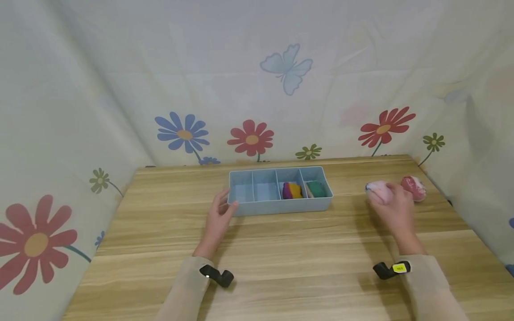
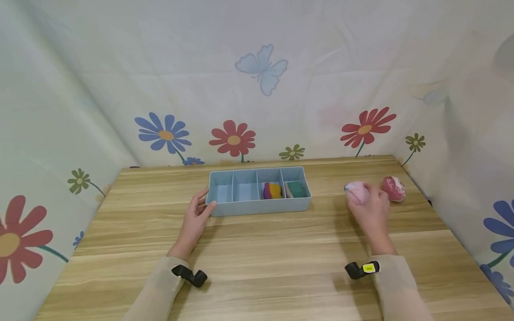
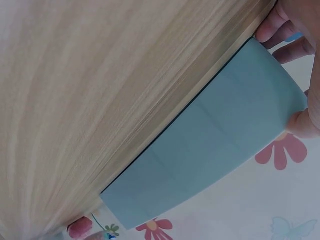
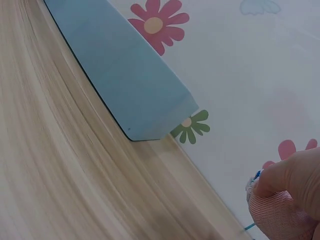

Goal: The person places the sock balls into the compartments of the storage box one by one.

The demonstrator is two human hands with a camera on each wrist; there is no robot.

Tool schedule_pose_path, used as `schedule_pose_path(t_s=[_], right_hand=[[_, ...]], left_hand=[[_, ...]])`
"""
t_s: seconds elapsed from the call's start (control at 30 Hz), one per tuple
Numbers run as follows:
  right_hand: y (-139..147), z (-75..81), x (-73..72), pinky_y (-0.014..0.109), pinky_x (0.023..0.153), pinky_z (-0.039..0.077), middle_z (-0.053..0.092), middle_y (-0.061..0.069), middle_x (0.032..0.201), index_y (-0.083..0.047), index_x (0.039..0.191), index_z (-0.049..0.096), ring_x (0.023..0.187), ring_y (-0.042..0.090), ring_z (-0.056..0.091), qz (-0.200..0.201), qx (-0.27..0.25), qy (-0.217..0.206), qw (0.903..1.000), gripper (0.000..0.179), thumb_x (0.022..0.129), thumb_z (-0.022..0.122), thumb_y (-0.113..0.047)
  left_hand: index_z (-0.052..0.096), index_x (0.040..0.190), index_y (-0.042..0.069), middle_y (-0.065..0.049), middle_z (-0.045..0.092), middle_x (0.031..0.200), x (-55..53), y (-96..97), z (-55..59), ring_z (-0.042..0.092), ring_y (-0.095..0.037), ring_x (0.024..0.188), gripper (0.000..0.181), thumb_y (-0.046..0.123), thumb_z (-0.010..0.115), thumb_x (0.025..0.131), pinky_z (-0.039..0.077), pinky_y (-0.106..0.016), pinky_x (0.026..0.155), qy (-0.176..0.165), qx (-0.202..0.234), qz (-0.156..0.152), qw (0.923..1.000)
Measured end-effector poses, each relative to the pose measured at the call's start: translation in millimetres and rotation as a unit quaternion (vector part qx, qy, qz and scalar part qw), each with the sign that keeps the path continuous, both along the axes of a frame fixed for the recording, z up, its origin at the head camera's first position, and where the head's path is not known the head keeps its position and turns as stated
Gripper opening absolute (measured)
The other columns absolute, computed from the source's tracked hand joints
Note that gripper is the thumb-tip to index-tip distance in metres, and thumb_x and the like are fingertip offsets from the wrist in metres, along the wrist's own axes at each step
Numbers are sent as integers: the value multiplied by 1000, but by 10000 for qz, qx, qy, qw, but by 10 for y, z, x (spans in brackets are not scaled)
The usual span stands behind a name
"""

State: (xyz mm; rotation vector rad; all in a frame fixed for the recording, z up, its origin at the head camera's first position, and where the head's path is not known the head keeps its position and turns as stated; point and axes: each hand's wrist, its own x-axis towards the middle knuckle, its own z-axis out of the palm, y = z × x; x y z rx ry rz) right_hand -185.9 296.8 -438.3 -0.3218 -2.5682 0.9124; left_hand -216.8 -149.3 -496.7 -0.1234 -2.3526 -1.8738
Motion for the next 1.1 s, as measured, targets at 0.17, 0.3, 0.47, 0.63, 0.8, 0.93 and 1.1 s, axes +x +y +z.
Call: schedule_pose_path(t_s=[0.17,0.3,0.47,0.63,0.8,0.93,1.1], right_hand=[[-64,15,-38,55,79,34,42,29,120,3,131,42,109,43,36,153,-74,-23,9999,60,82,68,-19],[-128,35,-51,57,83,33,41,29,123,3,132,41,111,43,34,261,-111,-34,9996,60,83,67,-19],[-194,57,-67,58,86,32,40,29,124,3,132,41,113,43,34,309,-53,13,9995,61,82,67,-19],[-259,65,-88,58,87,33,39,28,125,2,133,41,111,42,35,350,36,88,9993,60,82,67,-16],[-325,69,-121,59,89,34,37,27,127,1,134,40,111,41,35,413,-53,147,9990,61,82,68,-15],[-385,81,-140,59,90,35,37,26,127,1,136,38,110,41,37,450,-121,128,9988,63,83,68,-14],[-464,95,-151,57,89,36,38,25,125,0,136,37,108,41,38,567,-220,151,9980,64,82,69,-14]], left_hand=[[40,140,15,-20,44,135,132,28,214,48,-35,115,53,32,57,93,40,-50,92,-96,16,-83,9999],[39,141,13,-22,43,136,132,28,226,48,-36,116,52,27,57,94,40,-51,92,-149,5,-91,9998],[40,140,20,-17,44,136,16,-9,19,48,-33,115,55,37,58,91,40,-50,92,-148,77,-58,9998],[40,139,23,-13,46,134,8,-2,-12,49,-31,114,56,43,58,90,42,-49,91,-36,-1,2,10000],[42,138,23,-13,48,131,5,6,-11,51,-30,111,54,43,58,90,43,-48,89,47,-23,60,10000],[43,137,24,-11,49,130,3,8,-6,52,-30,111,54,43,59,89,44,-48,89,18,-39,71,10000],[42,138,23,-13,48,130,4,5,-5,51,-30,112,55,44,58,89,43,-48,89,-4,-37,41,10000]])
